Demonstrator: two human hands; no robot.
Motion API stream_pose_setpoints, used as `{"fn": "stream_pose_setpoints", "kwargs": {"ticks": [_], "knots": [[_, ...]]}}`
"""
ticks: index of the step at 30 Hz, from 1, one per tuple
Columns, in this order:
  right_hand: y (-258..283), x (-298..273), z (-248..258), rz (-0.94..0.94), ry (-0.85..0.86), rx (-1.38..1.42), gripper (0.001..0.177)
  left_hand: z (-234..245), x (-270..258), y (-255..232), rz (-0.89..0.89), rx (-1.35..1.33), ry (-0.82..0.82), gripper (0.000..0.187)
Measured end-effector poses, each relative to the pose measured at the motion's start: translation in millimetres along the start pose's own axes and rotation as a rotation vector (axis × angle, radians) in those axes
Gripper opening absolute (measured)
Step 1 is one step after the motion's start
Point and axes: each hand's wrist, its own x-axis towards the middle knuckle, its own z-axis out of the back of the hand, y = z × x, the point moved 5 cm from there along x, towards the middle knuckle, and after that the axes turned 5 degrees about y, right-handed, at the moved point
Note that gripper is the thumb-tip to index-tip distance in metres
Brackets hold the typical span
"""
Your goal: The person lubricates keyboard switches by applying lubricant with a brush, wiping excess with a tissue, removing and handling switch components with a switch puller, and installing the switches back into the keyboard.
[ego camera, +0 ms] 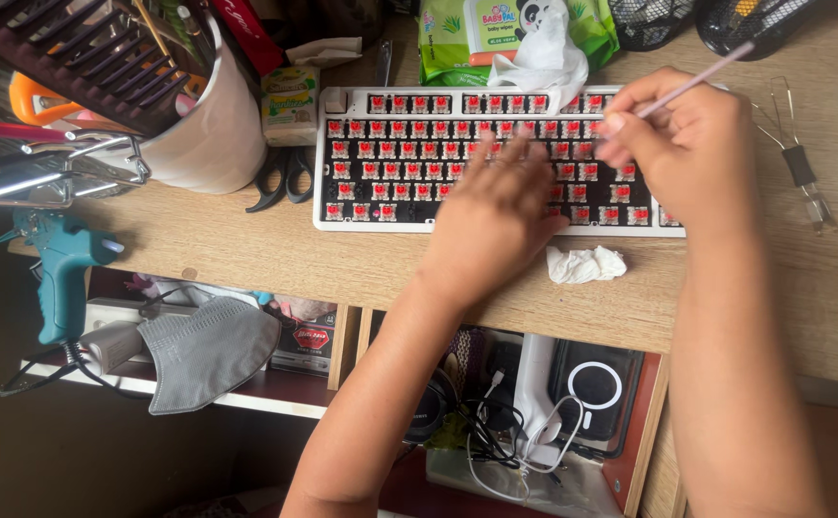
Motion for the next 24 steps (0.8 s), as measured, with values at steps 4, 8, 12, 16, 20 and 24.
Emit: {"fn": "stream_pose_setpoints", "kwargs": {"ticks": [4,8,12,16,20,24], "knots": [[-2.3,2.3,-5.9,-0.018,0.108,0.019,0.007,5.8,-10.6,-24.3,-0.146,0.014,-0.092,0.022],[6.8,-7.4,11.9,-0.017,0.006,-0.262,0.006,15.7,-18.1,-49.2,-0.272,-0.107,-0.108,0.029],[13.3,-18.7,13.2,0.019,0.005,-0.152,0.006,20.2,-13.7,-53.1,-0.249,-0.256,-0.084,0.052],[13.5,-18.6,16.8,0.023,-0.037,-0.113,0.008,13.6,-14.5,-52.2,-0.297,-0.139,-0.089,0.037],[5.1,-22.6,11.4,-0.057,-0.079,-0.303,0.01,4.2,-17.4,-50.3,-0.282,-0.09,-0.082,0.025],[1.8,-24.9,6.6,-0.022,-0.025,-0.137,0.01,2.1,-22.5,-52.6,-0.333,-0.026,-0.056,0.024]]}}
